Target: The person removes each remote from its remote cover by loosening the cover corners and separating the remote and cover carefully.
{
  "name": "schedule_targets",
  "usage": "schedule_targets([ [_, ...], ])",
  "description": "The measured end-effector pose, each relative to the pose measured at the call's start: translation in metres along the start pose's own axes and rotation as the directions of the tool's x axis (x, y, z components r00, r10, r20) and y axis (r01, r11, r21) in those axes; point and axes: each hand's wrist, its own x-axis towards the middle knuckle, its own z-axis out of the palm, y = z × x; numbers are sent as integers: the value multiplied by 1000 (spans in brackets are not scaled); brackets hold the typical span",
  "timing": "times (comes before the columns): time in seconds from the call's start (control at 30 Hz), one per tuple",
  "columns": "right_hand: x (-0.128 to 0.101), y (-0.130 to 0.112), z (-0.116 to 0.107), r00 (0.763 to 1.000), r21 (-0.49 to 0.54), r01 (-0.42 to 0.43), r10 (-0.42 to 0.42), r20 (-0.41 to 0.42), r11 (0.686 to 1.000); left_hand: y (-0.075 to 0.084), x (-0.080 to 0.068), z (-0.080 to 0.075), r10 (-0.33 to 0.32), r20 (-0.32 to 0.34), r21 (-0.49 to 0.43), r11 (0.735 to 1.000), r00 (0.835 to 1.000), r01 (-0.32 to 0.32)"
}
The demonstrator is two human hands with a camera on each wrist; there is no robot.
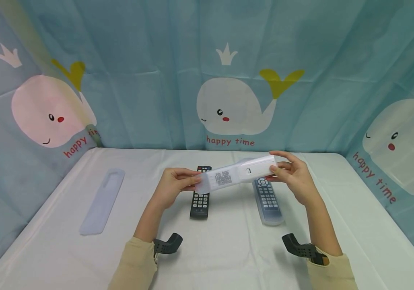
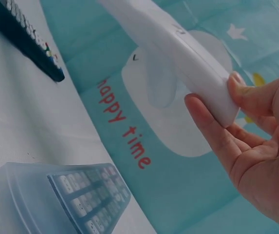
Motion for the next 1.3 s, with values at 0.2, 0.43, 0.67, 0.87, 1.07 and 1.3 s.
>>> schedule_targets([
  [0.2, 0, 1, 0, 1000, 2, 10, -10, -6, 1000, -1, 0, -4, 8, 1, 3, 1000, 1000, -8],
  [0.43, 0, 0, 1, 1000, -1, -2, 2, -9, 1000, -3, -1, -9, 3, -9, 7, 1000, 1000, -3],
  [0.67, -1, -2, 0, 1000, -14, -18, 17, -23, 1000, 0, -3, -10, 2, -15, 15, 1000, 1000, -2],
  [0.87, -2, -1, -3, 999, -10, -12, 11, -37, 1000, -1, -2, -11, 1, -21, 3, 1000, 1000, -1],
  [1.07, -3, -1, -4, 999, -2, -9, 9, -41, 1000, -2, -1, -12, -5, -21, -6, 1000, 1000, 5],
  [1.3, -3, -1, -5, 999, -8, -16, 16, -47, 1000, 0, -3, -13, -12, -22, 1, 1000, 1000, 12],
])
